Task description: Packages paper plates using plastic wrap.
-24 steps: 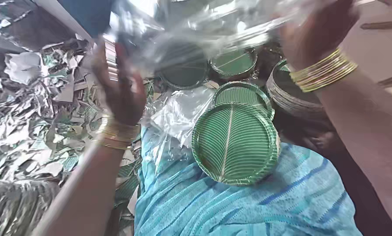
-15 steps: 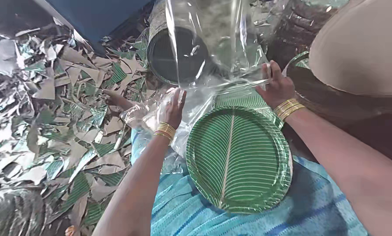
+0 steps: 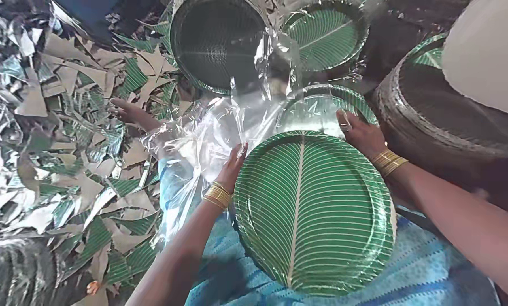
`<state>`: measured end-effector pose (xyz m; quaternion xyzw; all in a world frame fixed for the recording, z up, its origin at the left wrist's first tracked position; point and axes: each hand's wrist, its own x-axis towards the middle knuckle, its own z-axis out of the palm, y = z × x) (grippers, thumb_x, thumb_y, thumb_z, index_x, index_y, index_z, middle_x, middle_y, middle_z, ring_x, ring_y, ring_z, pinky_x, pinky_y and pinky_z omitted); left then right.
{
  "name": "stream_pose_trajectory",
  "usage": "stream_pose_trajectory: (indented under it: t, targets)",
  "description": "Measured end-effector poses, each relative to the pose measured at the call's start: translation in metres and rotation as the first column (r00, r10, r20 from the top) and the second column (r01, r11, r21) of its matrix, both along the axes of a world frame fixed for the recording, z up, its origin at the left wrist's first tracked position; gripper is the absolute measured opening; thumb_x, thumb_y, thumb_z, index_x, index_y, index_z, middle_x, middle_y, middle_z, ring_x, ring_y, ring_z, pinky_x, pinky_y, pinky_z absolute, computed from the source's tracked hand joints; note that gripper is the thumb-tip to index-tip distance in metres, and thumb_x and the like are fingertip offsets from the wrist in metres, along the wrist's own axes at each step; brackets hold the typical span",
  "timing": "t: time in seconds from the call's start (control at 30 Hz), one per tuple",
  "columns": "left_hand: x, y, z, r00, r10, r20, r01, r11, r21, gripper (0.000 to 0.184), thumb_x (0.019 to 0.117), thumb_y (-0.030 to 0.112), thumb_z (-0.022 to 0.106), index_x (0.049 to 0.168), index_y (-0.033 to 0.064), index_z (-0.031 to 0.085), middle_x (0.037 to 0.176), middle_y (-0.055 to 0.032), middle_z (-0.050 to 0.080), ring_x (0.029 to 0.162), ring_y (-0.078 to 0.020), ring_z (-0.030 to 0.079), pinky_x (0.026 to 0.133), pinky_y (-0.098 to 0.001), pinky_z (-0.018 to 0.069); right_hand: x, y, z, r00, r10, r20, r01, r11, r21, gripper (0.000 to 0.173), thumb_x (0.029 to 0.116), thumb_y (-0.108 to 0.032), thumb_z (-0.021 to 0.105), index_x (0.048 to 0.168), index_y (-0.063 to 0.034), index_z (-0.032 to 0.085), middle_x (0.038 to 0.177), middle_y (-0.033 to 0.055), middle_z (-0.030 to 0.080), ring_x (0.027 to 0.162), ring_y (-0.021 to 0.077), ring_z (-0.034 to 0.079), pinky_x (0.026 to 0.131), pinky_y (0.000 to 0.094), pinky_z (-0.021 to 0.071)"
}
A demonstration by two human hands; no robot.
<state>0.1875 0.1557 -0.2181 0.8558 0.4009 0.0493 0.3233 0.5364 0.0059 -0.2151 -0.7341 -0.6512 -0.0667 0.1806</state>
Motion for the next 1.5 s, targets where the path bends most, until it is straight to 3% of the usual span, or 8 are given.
stream_pose_trajectory:
  t: [0.13,0.27,0.47,0.63,0.73,0.9,1.3,1.5]
  targets:
    - [-0.022,-0.004,0.014,0.995,-0.096,-0.032,0.099,0.99,0.096,0.06,0.0927,-0.006,0.055,0.152,0.0014,0.047,0.154,-0.0295,0.043,0.116,-0.0429,0.066,0.095,-0.0512,0.0547,-0.007,-0.011,0.013,0.994,0.056,-0.097,-0.06,0.998,-0.032,0.049,0.0927,0.01,0.059,0.141,-0.0007,0.06,0.148,0.0245,0.055,0.079,0.0523,0.071,0.062,0.0655,0.0535]
    - [-0.041,-0.005,0.01,0.987,-0.121,0.107,0.087,0.956,0.28,0.058,0.0907,0.0,0.061,0.147,-0.0072,0.049,0.141,-0.0325,0.055,0.086,-0.0351,0.071,0.077,-0.0453,0.058,-0.015,-0.023,0.025,0.958,0.143,-0.248,-0.139,0.99,0.032,0.022,0.0985,-0.001,0.06,0.113,0.0047,0.074,0.129,0.0215,0.07,0.11,0.0457,0.07,0.091,0.0641,0.0538]
    - [-0.068,-0.049,0.007,0.976,-0.21,-0.052,0.216,0.958,0.188,0.06,0.0901,-0.009,0.06,0.149,-0.0026,0.049,0.155,-0.0277,0.045,0.129,-0.0444,0.059,0.105,-0.0554,0.0497,-0.024,-0.058,0.025,0.945,0.108,-0.308,-0.123,0.992,-0.029,0.025,0.1008,0.001,0.054,0.114,0.0026,0.076,0.121,0.0236,0.072,0.111,0.0452,0.07,0.095,0.0637,0.0518]
    - [-0.08,-0.065,0.005,0.963,-0.268,-0.031,0.269,0.946,0.181,0.055,0.0898,-0.005,0.064,0.144,-0.0031,0.054,0.148,-0.029,0.051,0.123,-0.0447,0.063,0.101,-0.055,0.0529,-0.04,-0.101,0.048,0.995,0.058,-0.083,-0.084,0.934,-0.348,0.024,0.0957,0.003,0.057,0.116,0.0082,0.07,0.105,0.0324,0.071,0.096,0.0537,0.07,0.079,0.0684,0.0533]
    - [-0.095,-0.083,0.017,0.957,-0.278,-0.083,0.286,0.953,0.103,0.059,0.0895,-0.01,0.061,0.147,0.0008,0.052,0.144,-0.0294,0.054,0.122,-0.0455,0.063,0.1,-0.0567,0.0528,-0.051,-0.132,0.046,0.99,0.14,-0.013,-0.135,0.923,-0.361,0.009,0.0869,0.002,0.068,0.092,0.0089,0.07,0.085,0.0287,0.07,0.081,0.0499,0.071,0.066,0.0639,0.0548]
    - [-0.125,-0.123,0.041,0.976,-0.202,-0.077,0.211,0.967,0.14,0.05,0.0892,-0.011,0.059,0.136,0.0063,0.066,0.137,-0.0291,0.06,0.109,-0.0477,0.068,0.09,-0.0605,0.0569,-0.064,-0.174,0.061,0.955,0.29,-0.065,-0.295,0.898,-0.327,0.003,0.0762,0.008,0.066,0.074,0.0048,0.065,0.076,0.0234,0.069,0.079,0.0435,0.072,0.074,0.0592,0.0555]
    - [-0.174,-0.16,0.048,0.888,0.239,0.393,-0.324,0.931,0.166,0.028,0.0867,0.002,0.062,0.11,-0.0129,0.062,0.103,-0.0211,0.067,0.075,-0.0119,0.066,0.071,-0.0241,0.0563,-0.136,-0.244,0.064,0.958,0.27,0.097,-0.272,0.962,0.013,0.029,0.0884,-0.005,0.043,0.071,0.0017,0.065,0.094,0.0185,0.077,0.084,0.0359,0.074,0.076,0.0488,0.0569]
    - [-0.201,-0.19,0.066,0.954,0.224,0.199,-0.268,0.933,0.239,0.014,0.0875,0.002,0.062,0.094,-0.0069,0.071,0.091,-0.0208,0.07,0.076,-0.026,0.069,0.072,-0.0378,0.0585,-0.195,-0.286,0.075,0.907,0.413,0.086,-0.409,0.911,-0.06,0.028,0.0922,-0.012,0.047,0.081,-0.0065,0.072,0.097,0.0127,0.078,0.084,0.0288,0.076,0.074,0.0418,0.0596]
